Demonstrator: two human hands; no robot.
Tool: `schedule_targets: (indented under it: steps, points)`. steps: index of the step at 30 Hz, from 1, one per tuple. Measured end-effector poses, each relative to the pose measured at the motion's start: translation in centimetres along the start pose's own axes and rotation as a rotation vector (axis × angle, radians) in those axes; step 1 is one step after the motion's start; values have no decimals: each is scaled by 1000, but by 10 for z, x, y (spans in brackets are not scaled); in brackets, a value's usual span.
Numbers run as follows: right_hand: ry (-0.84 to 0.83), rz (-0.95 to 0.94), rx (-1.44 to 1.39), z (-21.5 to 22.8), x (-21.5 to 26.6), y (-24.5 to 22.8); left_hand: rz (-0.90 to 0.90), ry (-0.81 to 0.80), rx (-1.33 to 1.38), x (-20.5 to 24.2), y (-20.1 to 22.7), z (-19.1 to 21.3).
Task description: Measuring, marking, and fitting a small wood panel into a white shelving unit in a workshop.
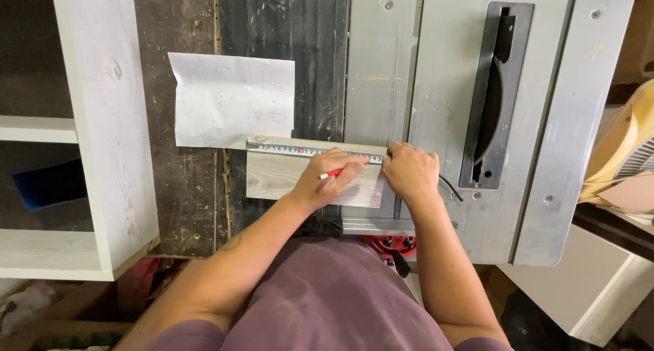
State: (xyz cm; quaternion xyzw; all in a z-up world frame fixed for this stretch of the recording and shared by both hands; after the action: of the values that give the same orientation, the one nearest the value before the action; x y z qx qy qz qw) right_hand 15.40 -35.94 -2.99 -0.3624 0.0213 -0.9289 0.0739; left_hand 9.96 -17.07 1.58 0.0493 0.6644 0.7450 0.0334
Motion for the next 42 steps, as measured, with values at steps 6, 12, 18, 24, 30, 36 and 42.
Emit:
schedule_targets:
  steps: [6,12,18,24,30,36,42]
  points:
    - [-2,-2,24,6,5,-5,-29,62,-157,6,-36,-12]
    - [24,-5,29,-6,-2,1,-79,88,-137,-1,-16,-7]
    - [41,-2,26,-7,-2,3,-102,78,-149,0,-31,-12]
    - [56,2,30,-7,-1,2,-93,67,-124,0,-36,-13]
    - [71,9,40,-4,2,0,-100,68,-144,0,-41,-15]
    - [69,9,46,-7,1,1,-87,64,-159,2,-42,-15]
    - [73,7,32,-5,3,0,-85,52,-163,-1,-34,-13]
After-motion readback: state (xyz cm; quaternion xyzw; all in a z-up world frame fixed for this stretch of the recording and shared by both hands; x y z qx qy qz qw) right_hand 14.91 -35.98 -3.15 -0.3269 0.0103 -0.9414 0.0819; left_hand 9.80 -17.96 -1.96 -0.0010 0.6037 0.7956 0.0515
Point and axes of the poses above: each hand's wrist, its own x-axis away from the middle knuckle, its own z-axis out of the back of the hand, y = z × x, the point moved 5 cm from there along -x, towards the middle knuckle
